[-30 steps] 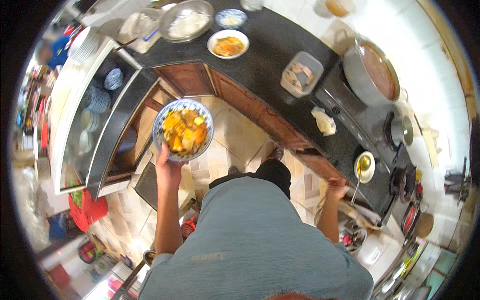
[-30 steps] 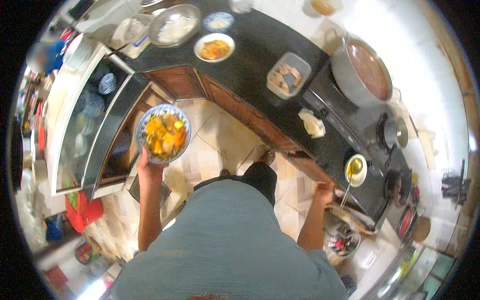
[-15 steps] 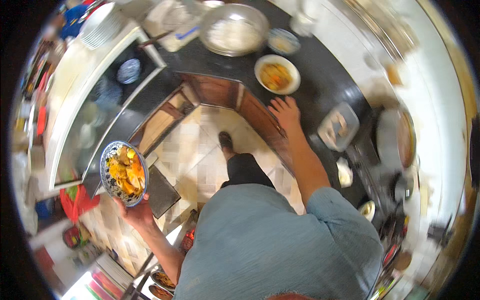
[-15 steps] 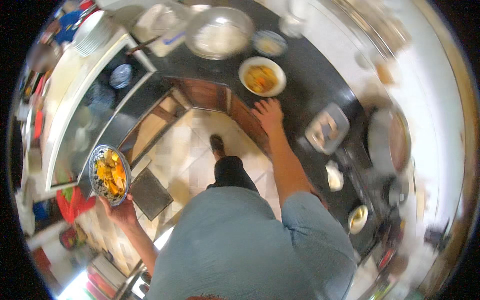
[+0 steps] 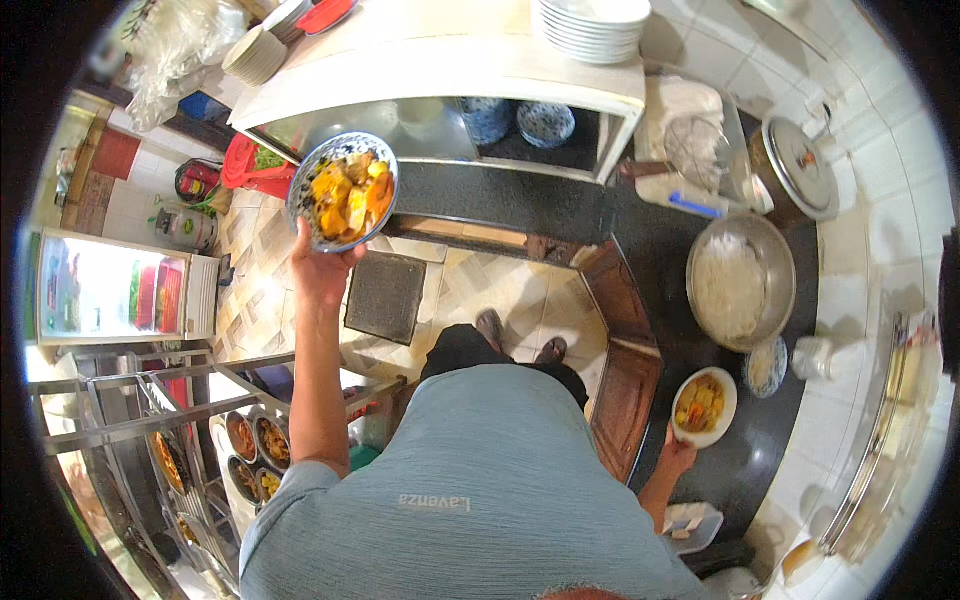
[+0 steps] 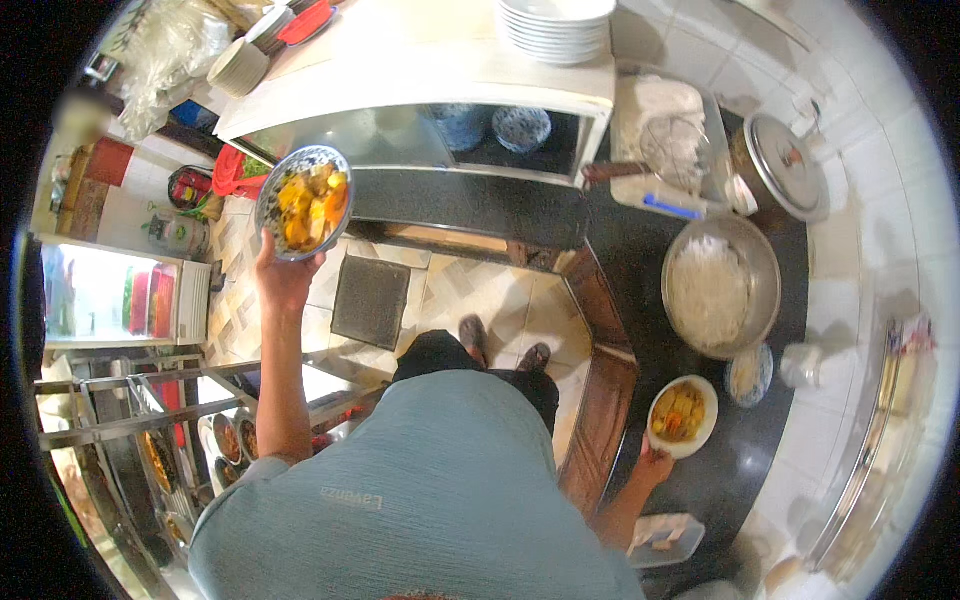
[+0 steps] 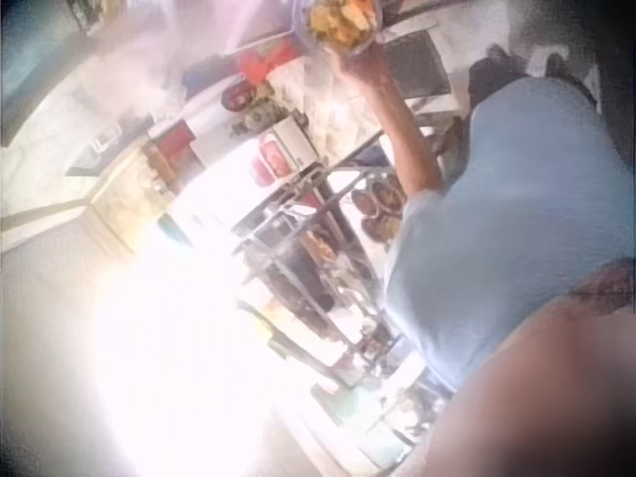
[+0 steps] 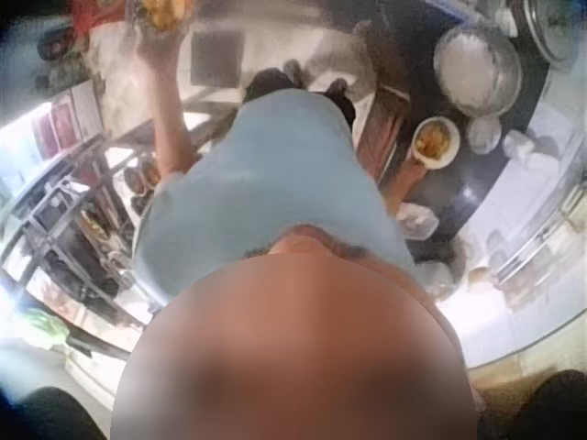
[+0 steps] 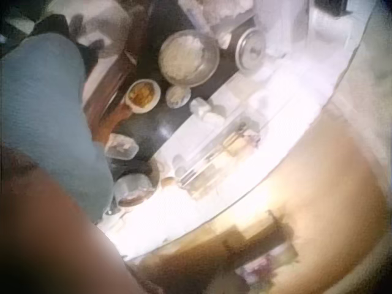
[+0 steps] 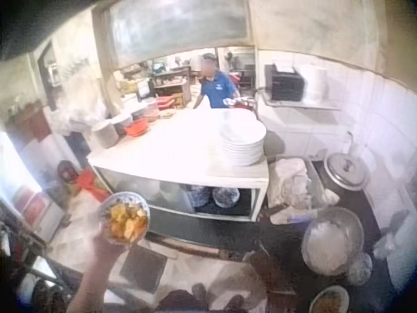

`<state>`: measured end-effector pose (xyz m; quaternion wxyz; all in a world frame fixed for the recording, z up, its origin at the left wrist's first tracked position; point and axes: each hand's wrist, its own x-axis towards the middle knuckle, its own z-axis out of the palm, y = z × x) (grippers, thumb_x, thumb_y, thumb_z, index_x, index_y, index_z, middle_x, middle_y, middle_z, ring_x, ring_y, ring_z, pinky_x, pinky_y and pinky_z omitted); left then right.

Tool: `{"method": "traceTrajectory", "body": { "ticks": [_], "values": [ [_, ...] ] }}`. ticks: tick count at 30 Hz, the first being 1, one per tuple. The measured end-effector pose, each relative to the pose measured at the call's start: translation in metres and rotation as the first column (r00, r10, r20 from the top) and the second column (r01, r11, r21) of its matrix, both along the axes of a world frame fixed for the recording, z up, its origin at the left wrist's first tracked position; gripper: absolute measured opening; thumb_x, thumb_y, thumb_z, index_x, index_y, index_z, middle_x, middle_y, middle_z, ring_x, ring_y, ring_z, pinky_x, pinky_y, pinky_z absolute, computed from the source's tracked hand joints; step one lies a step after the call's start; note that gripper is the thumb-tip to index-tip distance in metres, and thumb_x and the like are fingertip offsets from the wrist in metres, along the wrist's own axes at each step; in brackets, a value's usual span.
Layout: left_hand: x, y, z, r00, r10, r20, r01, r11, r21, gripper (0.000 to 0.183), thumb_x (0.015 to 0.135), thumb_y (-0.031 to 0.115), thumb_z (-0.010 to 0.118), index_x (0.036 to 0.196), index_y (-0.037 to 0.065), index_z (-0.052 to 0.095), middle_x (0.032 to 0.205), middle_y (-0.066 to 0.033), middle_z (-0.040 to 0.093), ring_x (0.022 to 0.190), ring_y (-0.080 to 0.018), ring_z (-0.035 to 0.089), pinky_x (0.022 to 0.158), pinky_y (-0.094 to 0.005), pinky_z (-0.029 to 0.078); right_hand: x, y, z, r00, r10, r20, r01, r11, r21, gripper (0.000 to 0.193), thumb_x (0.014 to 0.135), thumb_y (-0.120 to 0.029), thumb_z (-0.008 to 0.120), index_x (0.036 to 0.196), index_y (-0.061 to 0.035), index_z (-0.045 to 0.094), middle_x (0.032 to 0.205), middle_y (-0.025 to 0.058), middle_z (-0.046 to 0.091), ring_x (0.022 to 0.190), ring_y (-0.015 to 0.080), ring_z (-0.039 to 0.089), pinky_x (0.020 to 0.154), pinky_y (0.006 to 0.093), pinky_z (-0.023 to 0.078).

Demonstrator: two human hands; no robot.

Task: The person assembles two noodle bowls by adding tofu, a boiled egg, and various side dishes from metal containers using tongs. They then ladle broth from a large pot into each bowl and place the finished bowls on a counter.

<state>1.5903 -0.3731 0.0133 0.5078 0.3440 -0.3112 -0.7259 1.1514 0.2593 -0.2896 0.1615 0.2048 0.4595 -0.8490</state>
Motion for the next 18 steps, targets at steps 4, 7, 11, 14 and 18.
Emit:
{"method": "traceTrajectory", "body": {
  "ticks": [4,7,11,14,18],
  "values": [
    [-0.034,-0.097,-0.002,1.000,-0.010,-0.001,0.010,0.998,-0.064,0.057,0.106,0.042,0.051,0.151,0.008,0.040,0.144,-0.0175,0.057,0.125,-0.0376,0.062,0.084,-0.0528,0.064,0.034,-0.021,0.017,0.991,0.134,-0.022,-0.129,0.980,0.149,0.060,0.082,-0.005,0.062,0.142,-0.0067,0.053,0.146,0.0179,0.053,0.132,0.0386,0.055,0.107,0.0637,0.049],
    [-0.052,-0.179,-0.010,0.999,-0.049,-0.012,0.048,0.996,-0.077,0.053,0.108,0.037,0.047,0.148,0.003,0.040,0.141,-0.0201,0.057,0.121,-0.0378,0.065,0.080,-0.0526,0.066,0.067,-0.060,0.037,0.961,0.228,-0.157,-0.181,0.947,0.267,0.058,0.084,-0.007,0.065,0.140,0.0002,0.051,0.138,0.0220,0.058,0.126,0.0405,0.059,0.103,0.0605,0.052],
    [-0.066,-0.310,-0.032,0.996,-0.081,-0.043,0.076,0.991,-0.106,0.052,0.109,0.036,0.046,0.143,-0.003,0.042,0.134,-0.0235,0.061,0.115,-0.0390,0.068,0.076,-0.0496,0.069,0.102,-0.175,0.086,0.857,0.509,-0.084,-0.343,0.683,0.644,0.066,0.076,-0.003,0.059,0.142,-0.0103,0.053,0.141,0.0186,0.057,0.128,0.0375,0.059,0.104,0.0630,0.052],
    [-0.076,-0.417,-0.052,0.996,-0.075,-0.047,0.072,0.995,-0.066,0.050,0.108,0.034,0.048,0.145,0.001,0.038,0.136,-0.0221,0.058,0.110,-0.0403,0.070,0.075,-0.0513,0.069,0.129,-0.305,0.165,0.892,0.439,0.110,-0.450,0.885,0.121,0.068,0.075,-0.005,0.057,0.142,-0.0067,0.052,0.139,0.0182,0.058,0.127,0.0365,0.060,0.107,0.0603,0.051],
    [-0.089,-0.531,-0.075,0.983,-0.124,-0.134,0.134,0.989,0.068,0.048,0.105,0.033,0.057,0.139,0.004,0.040,0.137,-0.0199,0.056,0.109,-0.0411,0.070,0.072,-0.0542,0.068,0.160,-0.495,0.271,0.841,0.541,0.019,-0.541,0.841,-0.020,0.076,0.070,-0.005,0.056,0.145,0.0001,0.047,0.139,0.0174,0.059,0.127,0.0368,0.060,0.111,0.0544,0.050]
  ]
}}
